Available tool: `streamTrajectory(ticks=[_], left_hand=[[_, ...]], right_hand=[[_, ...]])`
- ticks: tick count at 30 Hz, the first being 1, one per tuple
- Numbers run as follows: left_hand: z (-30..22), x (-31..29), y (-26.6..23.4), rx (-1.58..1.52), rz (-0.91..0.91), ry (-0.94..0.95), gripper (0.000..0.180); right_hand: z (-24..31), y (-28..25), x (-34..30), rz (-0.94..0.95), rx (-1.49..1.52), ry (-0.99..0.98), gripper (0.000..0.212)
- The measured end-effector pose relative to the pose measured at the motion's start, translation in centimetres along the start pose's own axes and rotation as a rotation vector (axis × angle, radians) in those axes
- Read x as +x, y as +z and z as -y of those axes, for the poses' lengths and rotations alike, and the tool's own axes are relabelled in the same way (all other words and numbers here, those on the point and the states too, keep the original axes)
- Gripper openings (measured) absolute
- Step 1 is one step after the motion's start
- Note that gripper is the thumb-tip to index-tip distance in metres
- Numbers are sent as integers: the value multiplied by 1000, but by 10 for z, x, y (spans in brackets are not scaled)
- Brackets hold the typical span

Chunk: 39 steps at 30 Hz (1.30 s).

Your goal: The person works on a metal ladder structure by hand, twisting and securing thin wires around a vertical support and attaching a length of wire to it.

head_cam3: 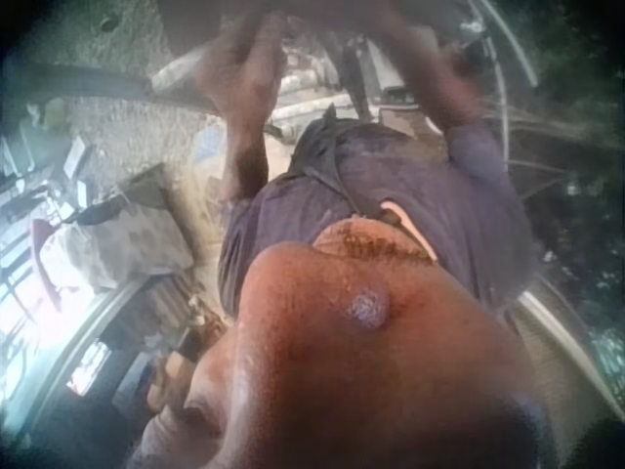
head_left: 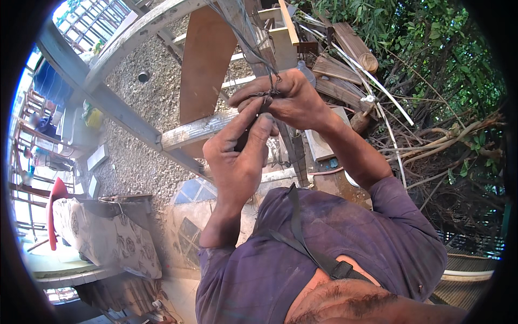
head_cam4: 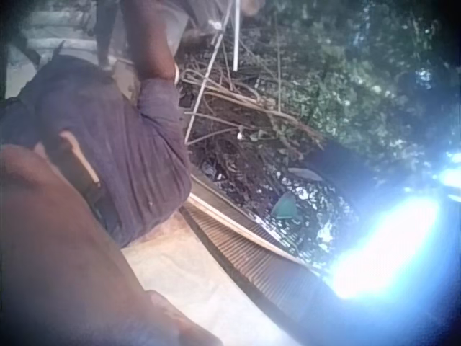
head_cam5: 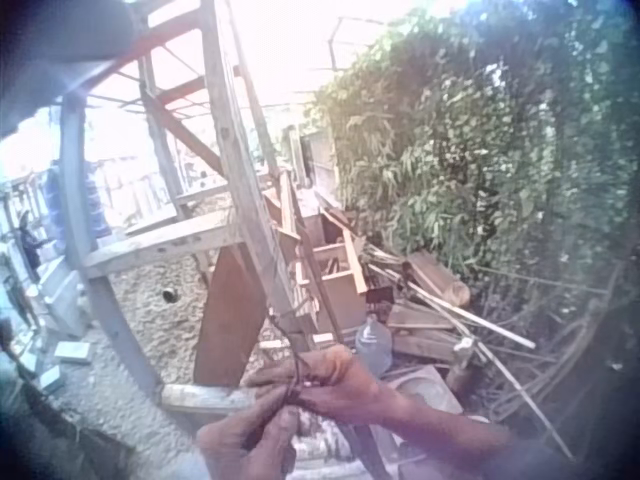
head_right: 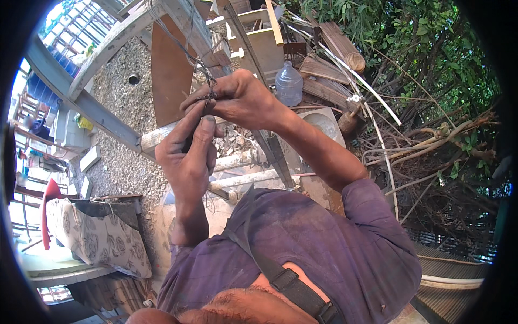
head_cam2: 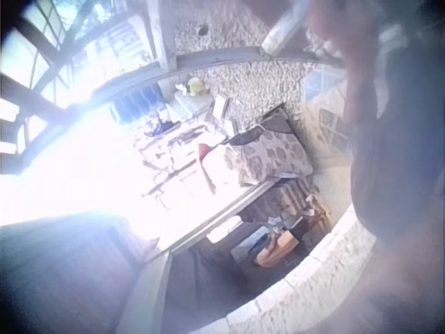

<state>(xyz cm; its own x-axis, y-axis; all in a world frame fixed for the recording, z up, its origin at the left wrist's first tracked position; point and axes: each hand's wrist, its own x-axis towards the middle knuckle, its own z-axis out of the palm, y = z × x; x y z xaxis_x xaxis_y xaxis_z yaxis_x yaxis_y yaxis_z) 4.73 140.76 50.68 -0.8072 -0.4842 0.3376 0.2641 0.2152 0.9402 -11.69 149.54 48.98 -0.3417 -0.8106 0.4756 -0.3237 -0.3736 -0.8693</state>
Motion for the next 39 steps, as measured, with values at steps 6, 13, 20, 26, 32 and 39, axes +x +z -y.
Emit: streamTrajectory(ticks=[6, 13, 20, 26, 32, 39], left_hand=[[17, 0, 16, 12, -77, 89, 31], [24, 0, 24, 439, 93, 354, 50], [22, 41, 12, 4, 168, 482, 53], [30, 41, 31, -17, 285, 386, 55], [28, 33, 39, -197, 332, 299, 75], [39, 33, 38, -250, 322, 243, 84]], right_hand=[[6, -5, -52, -510, -160, -123, 44], [29, 22, -68, -621, -379, -100, 29], [40, 2, -68, -437, -282, 36, 20], [44, 14, -57, -506, -189, -16, 19], [47, 6, -63, -440, -99, 37, 28], [51, 5, -60, -397, -245, 149, 31]])
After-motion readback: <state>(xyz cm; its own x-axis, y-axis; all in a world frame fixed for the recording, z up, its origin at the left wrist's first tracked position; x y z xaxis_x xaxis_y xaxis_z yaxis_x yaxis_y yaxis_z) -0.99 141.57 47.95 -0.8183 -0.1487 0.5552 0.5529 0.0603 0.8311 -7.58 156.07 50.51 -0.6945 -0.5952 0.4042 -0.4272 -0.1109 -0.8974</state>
